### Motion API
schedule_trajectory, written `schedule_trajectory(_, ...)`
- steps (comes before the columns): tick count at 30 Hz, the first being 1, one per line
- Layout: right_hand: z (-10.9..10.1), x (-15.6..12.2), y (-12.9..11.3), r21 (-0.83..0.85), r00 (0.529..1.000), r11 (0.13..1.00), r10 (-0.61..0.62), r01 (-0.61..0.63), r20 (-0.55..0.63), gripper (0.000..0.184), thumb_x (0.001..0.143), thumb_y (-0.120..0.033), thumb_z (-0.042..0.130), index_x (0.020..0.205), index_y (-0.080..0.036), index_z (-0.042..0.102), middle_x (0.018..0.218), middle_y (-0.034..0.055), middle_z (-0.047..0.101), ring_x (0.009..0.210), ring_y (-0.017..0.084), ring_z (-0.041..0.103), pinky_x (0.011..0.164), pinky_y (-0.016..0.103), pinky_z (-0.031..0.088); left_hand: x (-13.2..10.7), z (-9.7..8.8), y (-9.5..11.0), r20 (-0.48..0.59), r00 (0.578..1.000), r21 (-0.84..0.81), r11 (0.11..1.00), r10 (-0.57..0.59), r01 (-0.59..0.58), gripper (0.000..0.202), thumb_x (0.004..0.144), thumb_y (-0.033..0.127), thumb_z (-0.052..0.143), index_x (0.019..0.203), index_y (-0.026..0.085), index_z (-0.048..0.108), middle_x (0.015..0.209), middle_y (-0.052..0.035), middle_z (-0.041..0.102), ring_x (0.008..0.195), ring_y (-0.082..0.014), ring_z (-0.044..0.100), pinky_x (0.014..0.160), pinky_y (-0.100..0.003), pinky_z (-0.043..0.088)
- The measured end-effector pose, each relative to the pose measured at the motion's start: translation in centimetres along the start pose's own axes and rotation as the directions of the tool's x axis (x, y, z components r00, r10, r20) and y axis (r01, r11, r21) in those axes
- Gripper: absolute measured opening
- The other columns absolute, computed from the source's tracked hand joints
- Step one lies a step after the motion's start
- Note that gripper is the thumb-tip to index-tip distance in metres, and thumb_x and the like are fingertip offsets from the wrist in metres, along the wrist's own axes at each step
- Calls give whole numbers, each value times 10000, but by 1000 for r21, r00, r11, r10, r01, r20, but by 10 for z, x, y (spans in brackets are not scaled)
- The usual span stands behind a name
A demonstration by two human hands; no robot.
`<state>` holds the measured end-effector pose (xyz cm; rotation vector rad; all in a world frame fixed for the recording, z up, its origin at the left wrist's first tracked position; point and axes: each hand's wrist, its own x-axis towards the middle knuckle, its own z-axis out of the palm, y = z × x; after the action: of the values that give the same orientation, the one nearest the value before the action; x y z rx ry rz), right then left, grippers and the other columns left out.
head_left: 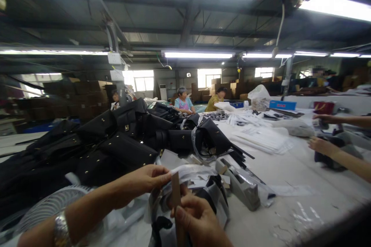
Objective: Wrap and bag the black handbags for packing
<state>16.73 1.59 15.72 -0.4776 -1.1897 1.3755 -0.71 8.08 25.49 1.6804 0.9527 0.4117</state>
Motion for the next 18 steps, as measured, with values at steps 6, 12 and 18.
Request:
schedule_trajectory(6,7,3,-6,8,999,1000,-28,28,-22,354,662,-526,836,745,-184,802,1127,124,664,1098,293,613,858,339,498,11,3,-9,59,998,-148,989,-22,30,566,713,589,735,1057,143,679,884,-80,724,749,-215,638,663,-272,447)
schedule_trajectory(12,2,-9,-28,-72,1000,997,-3,4,16,359,654,-538,834,761,-196,809,1201,85,663,1117,285,615,925,331,458,27,8,-27,-81,997,-106,994,-18,9,591,595,661,758,900,157,728,801,-69,729,792,-264,659,660,-290,498)
schedule_trajectory(18,-74,-63,-28,-90,905,985,96,-146,-414,442,768,-542,752,912,-124,749,743,88,735,623,151,656,603,247,473,27,8,-38,-142,988,-223,975,-56,24,566,594,637,770,960,207,740,868,-71,748,874,-318,696,797,-404,566)
